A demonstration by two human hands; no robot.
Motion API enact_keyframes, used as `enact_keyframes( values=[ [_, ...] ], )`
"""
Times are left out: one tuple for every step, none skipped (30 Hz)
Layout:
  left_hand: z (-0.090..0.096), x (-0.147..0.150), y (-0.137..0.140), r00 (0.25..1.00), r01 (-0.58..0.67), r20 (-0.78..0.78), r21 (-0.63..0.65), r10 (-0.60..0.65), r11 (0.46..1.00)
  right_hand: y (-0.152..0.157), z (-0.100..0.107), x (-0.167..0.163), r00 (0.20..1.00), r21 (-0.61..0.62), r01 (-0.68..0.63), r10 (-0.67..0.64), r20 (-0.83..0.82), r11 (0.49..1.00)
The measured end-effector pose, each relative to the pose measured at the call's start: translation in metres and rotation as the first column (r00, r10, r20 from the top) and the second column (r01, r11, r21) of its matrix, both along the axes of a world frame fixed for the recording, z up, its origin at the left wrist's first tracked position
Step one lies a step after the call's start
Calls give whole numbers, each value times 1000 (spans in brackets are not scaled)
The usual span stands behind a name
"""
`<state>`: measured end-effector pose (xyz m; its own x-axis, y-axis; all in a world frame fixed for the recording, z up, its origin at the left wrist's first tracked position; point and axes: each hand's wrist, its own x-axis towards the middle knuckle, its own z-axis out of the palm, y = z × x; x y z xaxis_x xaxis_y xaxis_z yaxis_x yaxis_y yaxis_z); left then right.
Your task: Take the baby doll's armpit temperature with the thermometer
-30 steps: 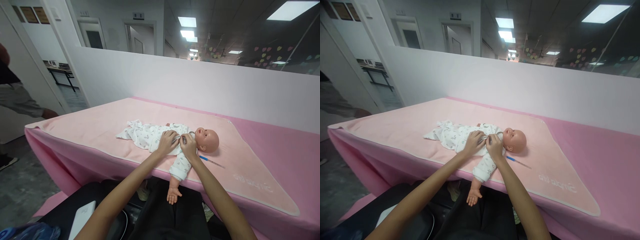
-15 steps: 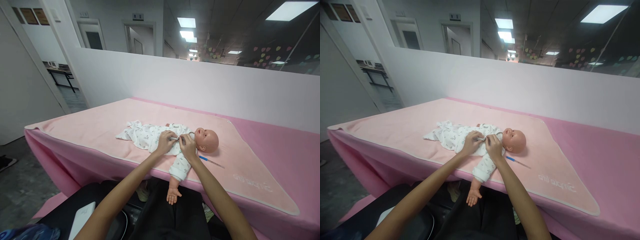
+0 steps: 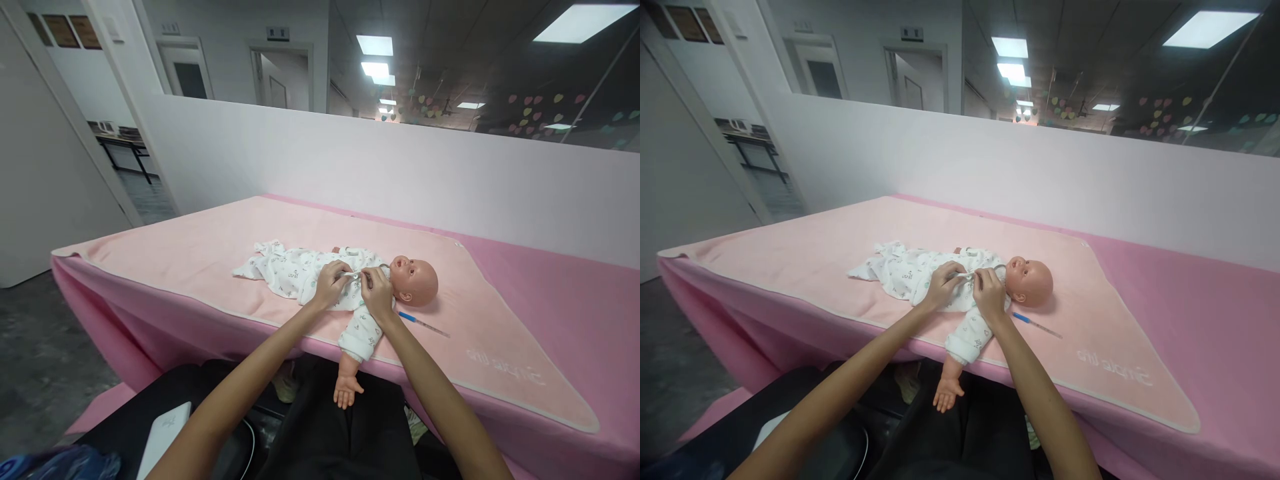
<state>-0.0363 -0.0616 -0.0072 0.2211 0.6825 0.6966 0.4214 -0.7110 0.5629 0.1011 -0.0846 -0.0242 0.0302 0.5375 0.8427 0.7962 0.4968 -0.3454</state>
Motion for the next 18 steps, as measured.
enact_keyframes(
  values=[
    [0,0,-1,1000,-2,-26,11,2,1000,0,0,0,1000,2,4,-4,1,1000],
    [0,0,-1,999,-6,-53,22,7,1000,0,0,0,1000,5,7,-7,2,1000],
    [0,0,-2,997,-15,-77,33,18,999,0,0,0,1000,7,11,-11,2,1000],
    [0,1,-2,995,-26,-98,43,31,999,0,0,0,1000,7,13,-13,3,1000],
    [-1,1,-3,993,-37,-113,53,43,998,0,0,0,1000,7,14,-14,5,1000],
    [-2,1,-2,991,-43,-124,64,51,997,0,0,0,1000,5,15,-15,9,1000],
    [-3,2,-2,990,-46,-131,73,55,996,0,0,0,1000,4,15,-15,12,1000],
    [-3,2,-2,989,-43,-137,78,54,996,0,0,0,1000,2,15,-15,13,1000],
    [-4,2,-1,989,-36,-143,77,47,996,0,0,0,1000,0,14,-14,11,1000],
    [-4,3,0,988,-28,-148,72,38,997,0,0,0,1000,-1,13,-13,7,1000],
    [-4,3,0,988,-25,-148,64,34,998,0,0,0,1000,-2,12,-12,2,1000],
    [-4,3,1,989,-30,-141,56,37,998,0,1,0,1000,-2,9,-9,-4,1000],
    [-5,3,1,991,-44,-123,52,50,998,0,1,0,1000,-1,6,-6,-9,1000],
    [-4,4,1,993,-67,-97,58,73,996,0,1,0,1000,1,3,-3,-13,1000],
    [-4,3,1,992,-96,-69,74,101,993,0,1,0,1000,4,0,0,-16,1000],
    [-4,3,0,990,-124,-51,101,129,987,1,1,0,1000,6,-1,1,-18,1000],
    [-5,3,-1,987,-145,-48,134,153,980,1,0,1,1000,8,1,-1,-19,1000],
    [-5,3,-1,983,-156,-65,170,169,973,1,0,1,1000,8,8,-8,-17,1000]
  ],
)
